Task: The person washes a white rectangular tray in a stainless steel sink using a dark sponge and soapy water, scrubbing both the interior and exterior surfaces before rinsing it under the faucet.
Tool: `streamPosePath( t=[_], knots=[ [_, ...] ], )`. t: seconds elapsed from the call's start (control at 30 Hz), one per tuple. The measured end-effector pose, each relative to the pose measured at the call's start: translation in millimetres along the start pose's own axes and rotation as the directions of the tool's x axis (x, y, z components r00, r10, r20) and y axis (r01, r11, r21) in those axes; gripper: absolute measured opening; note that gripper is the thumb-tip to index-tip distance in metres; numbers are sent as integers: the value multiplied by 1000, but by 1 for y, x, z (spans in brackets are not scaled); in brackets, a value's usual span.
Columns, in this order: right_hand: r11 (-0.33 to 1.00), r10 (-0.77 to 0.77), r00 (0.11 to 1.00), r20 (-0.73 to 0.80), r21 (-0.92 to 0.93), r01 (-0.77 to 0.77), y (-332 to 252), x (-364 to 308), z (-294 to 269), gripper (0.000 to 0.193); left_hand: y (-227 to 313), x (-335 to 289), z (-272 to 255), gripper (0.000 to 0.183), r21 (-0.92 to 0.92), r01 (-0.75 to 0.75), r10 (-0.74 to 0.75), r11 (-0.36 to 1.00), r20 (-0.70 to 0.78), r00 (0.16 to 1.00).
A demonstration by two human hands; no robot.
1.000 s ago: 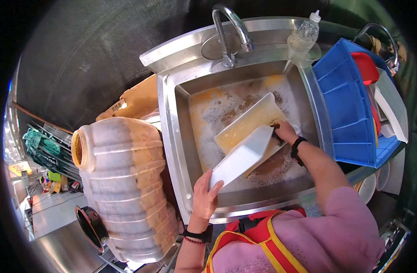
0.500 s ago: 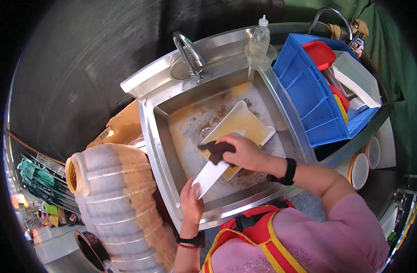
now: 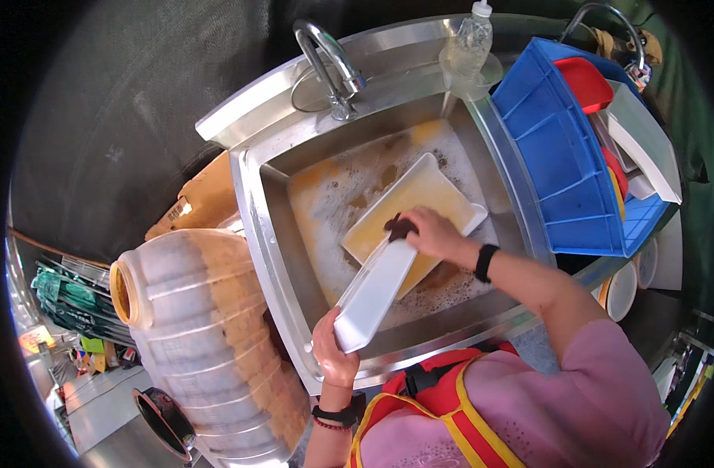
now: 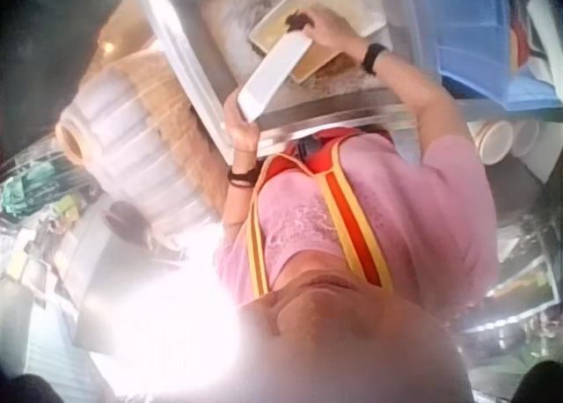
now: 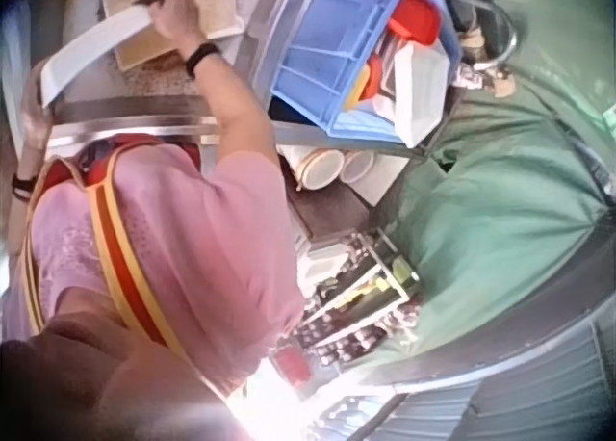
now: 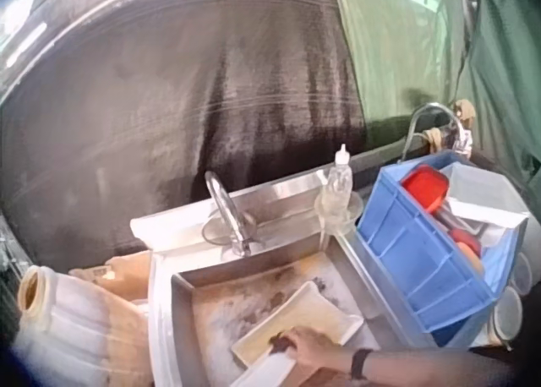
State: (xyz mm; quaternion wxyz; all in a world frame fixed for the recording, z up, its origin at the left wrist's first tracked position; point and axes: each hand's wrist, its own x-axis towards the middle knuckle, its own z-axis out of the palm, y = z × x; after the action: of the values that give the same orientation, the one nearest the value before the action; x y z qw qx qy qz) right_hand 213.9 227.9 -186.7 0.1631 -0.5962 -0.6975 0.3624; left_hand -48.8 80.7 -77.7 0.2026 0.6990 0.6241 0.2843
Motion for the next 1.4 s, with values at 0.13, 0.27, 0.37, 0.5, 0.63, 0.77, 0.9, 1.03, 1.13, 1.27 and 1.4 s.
streamPosePath(
  t=[0.13,0.27,0.37,0.5,0.63,0.77,0.9,1.03,1.13,1.27,1.4],
  knots=[
    [981,151,988,-22,-122,-152,63,53,13,38,-3,23,-3,48,92,-64,64,994,9,998],
    [940,187,963,194,-320,-119,103,41,39,36,-4,51,-12,37,159,-294,289,943,49,956],
    [803,-22,849,528,-496,330,97,23,49,37,22,59,-9,30,223,-407,375,886,174,911],
    [805,-72,956,283,-550,224,106,12,48,37,24,46,0,31,258,-397,357,881,190,915],
    [968,219,953,208,-169,-185,121,25,42,22,9,28,10,49,349,-205,176,914,113,978],
    [910,195,897,398,268,-317,50,11,0,20,-12,10,17,75,260,125,-78,958,-181,980],
    [882,91,881,465,373,-288,-46,-17,-50,19,-10,4,24,78,-45,274,-270,961,-380,885],
    [841,-341,868,360,530,110,-135,-46,-66,15,-10,-1,26,55,-842,311,-704,441,-110,701],
    [741,-641,735,221,427,518,-159,-59,-47,17,-3,-2,20,39,-971,204,-694,-127,234,680],
    [662,-745,622,241,388,641,-165,-75,-3,20,-3,4,17,37,-908,68,-688,-414,361,630],
    [664,-743,622,249,394,635,-175,-76,24,28,-1,2,-2,46,-942,34,-572,-334,232,787]
  ],
)
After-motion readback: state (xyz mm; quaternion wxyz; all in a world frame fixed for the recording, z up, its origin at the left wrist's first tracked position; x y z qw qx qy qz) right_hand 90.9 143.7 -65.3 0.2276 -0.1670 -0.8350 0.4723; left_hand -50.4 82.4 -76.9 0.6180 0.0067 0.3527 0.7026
